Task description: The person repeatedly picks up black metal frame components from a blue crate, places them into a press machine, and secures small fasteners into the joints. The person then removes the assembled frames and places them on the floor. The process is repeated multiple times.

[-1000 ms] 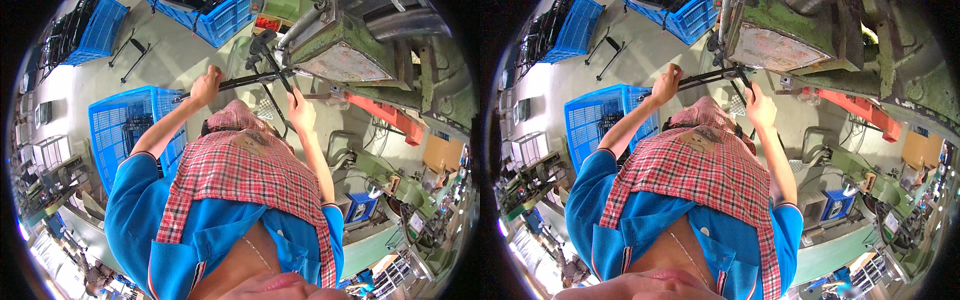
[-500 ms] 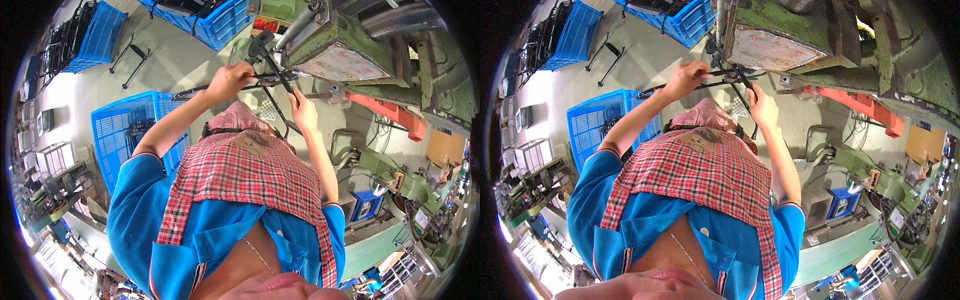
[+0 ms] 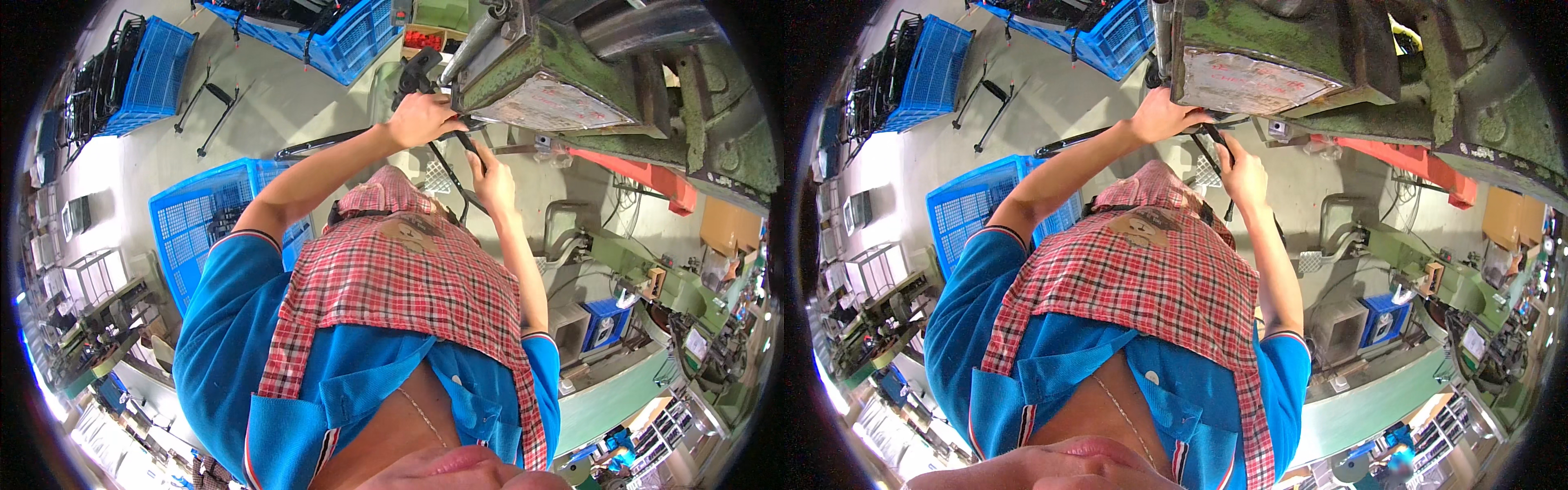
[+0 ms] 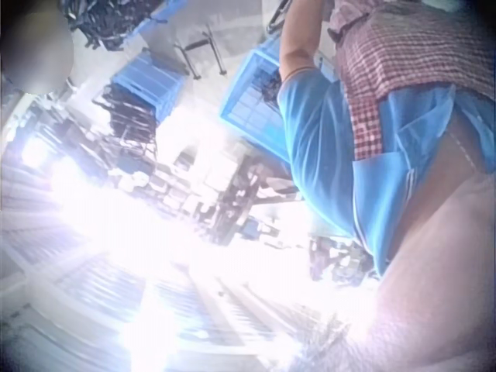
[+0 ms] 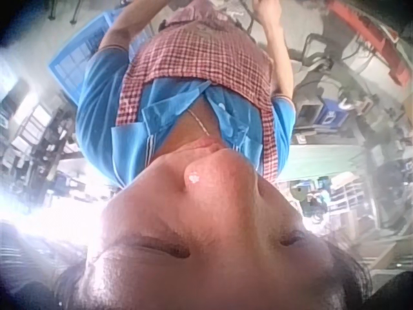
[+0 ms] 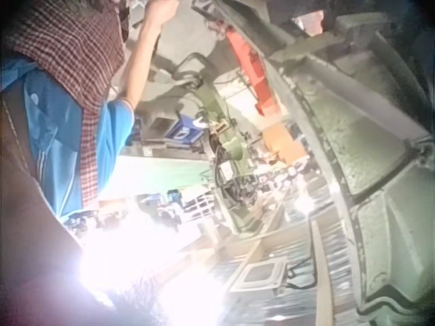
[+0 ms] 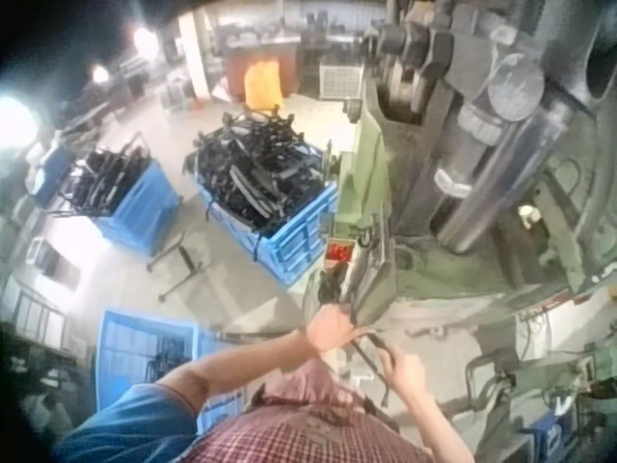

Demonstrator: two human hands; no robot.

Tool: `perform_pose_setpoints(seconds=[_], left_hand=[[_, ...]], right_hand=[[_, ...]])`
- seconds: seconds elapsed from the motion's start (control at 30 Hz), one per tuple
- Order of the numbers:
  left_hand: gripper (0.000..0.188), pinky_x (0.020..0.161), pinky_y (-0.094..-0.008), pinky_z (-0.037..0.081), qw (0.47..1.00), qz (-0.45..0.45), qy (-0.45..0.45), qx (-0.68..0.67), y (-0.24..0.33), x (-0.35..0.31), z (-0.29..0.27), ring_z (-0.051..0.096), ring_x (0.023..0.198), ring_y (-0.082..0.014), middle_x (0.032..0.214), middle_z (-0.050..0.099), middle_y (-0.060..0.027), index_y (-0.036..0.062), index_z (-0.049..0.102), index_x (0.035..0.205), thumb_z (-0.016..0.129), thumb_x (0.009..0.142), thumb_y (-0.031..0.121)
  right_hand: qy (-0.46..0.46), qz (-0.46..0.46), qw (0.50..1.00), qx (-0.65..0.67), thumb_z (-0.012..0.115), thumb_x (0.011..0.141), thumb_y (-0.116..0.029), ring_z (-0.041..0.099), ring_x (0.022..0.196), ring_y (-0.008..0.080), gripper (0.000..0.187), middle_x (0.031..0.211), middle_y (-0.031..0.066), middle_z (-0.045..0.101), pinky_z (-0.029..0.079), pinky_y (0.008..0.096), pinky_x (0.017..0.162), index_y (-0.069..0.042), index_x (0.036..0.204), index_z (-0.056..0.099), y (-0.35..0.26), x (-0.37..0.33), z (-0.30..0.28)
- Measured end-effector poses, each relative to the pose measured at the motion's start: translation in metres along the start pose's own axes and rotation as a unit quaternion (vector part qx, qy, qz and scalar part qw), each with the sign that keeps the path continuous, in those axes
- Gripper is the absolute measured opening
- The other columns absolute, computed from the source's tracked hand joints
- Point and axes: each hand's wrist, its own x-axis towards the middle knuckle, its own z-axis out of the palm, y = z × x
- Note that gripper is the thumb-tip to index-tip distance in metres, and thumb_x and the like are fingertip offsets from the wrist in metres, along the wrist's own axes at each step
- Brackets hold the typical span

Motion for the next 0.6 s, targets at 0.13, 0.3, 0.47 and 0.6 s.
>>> perform_pose_setpoints(seconds=[0.13,0.3,0.47,0.6], left_hand=[[0.033,0.058,-0.0385,0.051,1.000,-0.018,-0.015,0.015,0.001,0.001,0.001,0.065,0.074,-0.0258,0.081,0.063,-0.0055,0.0103,0.066,0.087,0.064,0.083,0.043],[0.040,0.060,-0.0405,0.051,0.998,-0.056,-0.030,0.002,0.002,-0.005,-0.003,0.064,0.075,-0.0296,0.085,0.062,-0.0079,0.0104,0.063,0.098,0.064,0.082,0.047],[0.040,0.066,-0.0413,0.051,0.993,-0.115,-0.010,-0.023,-0.002,-0.032,-0.043,0.064,0.077,-0.0323,0.087,0.063,-0.0096,0.0120,0.063,0.104,0.067,0.081,0.045],[0.034,0.071,-0.0432,0.051,0.977,-0.193,-0.072,0.054,-0.037,-0.094,-0.072,0.064,0.080,-0.0345,0.089,0.064,-0.0120,0.0138,0.061,0.111,0.058,0.090,0.040]], right_hand=[[-0.010,0.010,1.000,-0.012,0.053,0.092,-0.038,0.063,0.078,0.0405,0.032,0.078,0.0190,0.065,0.049,0.0479,0.069,-0.022,0.119,0.062,-0.002,0.002,-0.003],[-0.006,0.010,1.000,-0.015,0.054,0.092,-0.039,0.063,0.078,0.0399,0.032,0.078,0.0183,0.066,0.049,0.0476,0.068,-0.023,0.119,0.063,0.000,0.002,-0.002],[-0.011,0.024,1.000,-0.002,0.054,0.092,-0.039,0.063,0.078,0.0399,0.033,0.077,0.0186,0.065,0.049,0.0469,0.068,-0.022,0.119,0.063,-0.005,-0.001,-0.005],[0.001,0.015,1.000,0.002,0.054,0.092,-0.039,0.063,0.079,0.0401,0.033,0.077,0.0186,0.065,0.049,0.0464,0.068,-0.021,0.118,0.063,-0.004,-0.001,-0.003]])
